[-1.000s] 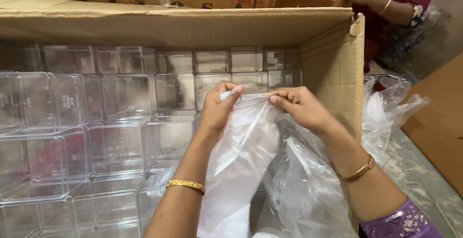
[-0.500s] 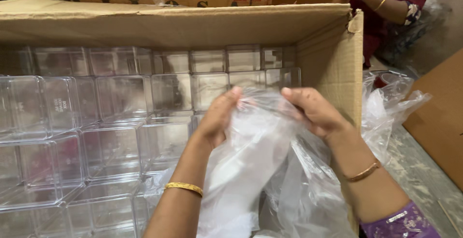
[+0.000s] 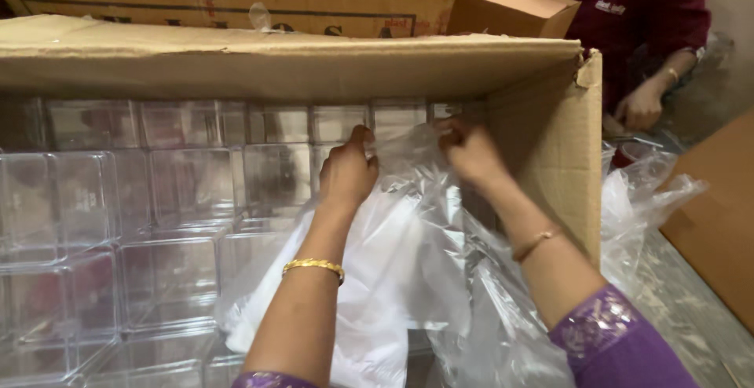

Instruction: The person sits before a large carton filled with clear plastic boxes and packs them into thin plastic bags one at a time. They open a bag, insert a plastic box, gather and twist the bag closed, and set the bagged box aside, repeating the cycle.

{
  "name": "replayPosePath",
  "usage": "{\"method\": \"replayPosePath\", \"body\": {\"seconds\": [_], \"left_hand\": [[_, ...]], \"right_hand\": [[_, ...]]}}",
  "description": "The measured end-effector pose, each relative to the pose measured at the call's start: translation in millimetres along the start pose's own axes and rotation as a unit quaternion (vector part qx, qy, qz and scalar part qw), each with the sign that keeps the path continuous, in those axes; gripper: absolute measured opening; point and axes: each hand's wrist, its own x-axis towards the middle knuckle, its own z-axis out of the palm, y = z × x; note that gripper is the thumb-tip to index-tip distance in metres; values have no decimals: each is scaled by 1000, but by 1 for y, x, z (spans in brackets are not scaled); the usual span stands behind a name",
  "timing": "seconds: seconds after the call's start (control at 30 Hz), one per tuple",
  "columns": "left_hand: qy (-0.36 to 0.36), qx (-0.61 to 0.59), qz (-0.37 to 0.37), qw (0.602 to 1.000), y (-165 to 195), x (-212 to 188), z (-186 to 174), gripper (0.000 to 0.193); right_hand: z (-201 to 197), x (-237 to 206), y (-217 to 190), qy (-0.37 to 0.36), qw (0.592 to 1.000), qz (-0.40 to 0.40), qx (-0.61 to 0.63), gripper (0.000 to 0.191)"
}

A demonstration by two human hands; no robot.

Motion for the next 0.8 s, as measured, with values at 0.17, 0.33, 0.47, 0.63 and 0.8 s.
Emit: {"method": "replayPosePath", "body": {"seconds": [0.17, 0.33, 0.47, 0.63, 0.8], "left_hand": [[-83, 48, -55, 994, 0, 4, 7, 64], [-89, -120, -48, 988, -8, 2, 5, 51], [-90, -342, -94, 931, -9, 1, 14, 39], [18, -211, 24, 977, -12, -1, 19, 34], [-23, -352, -46, 935, -6, -5, 16, 36]], "right_hand": [[21, 4, -3, -47, 955, -34, -289, 52], [10, -28, -14, -5, 975, -14, -223, 54], [2, -49, -25, 29, 979, 69, -190, 28], [0, -55, -39, 51, 989, 64, -124, 40], [-6, -50, -48, 59, 988, 58, -128, 36]]}}
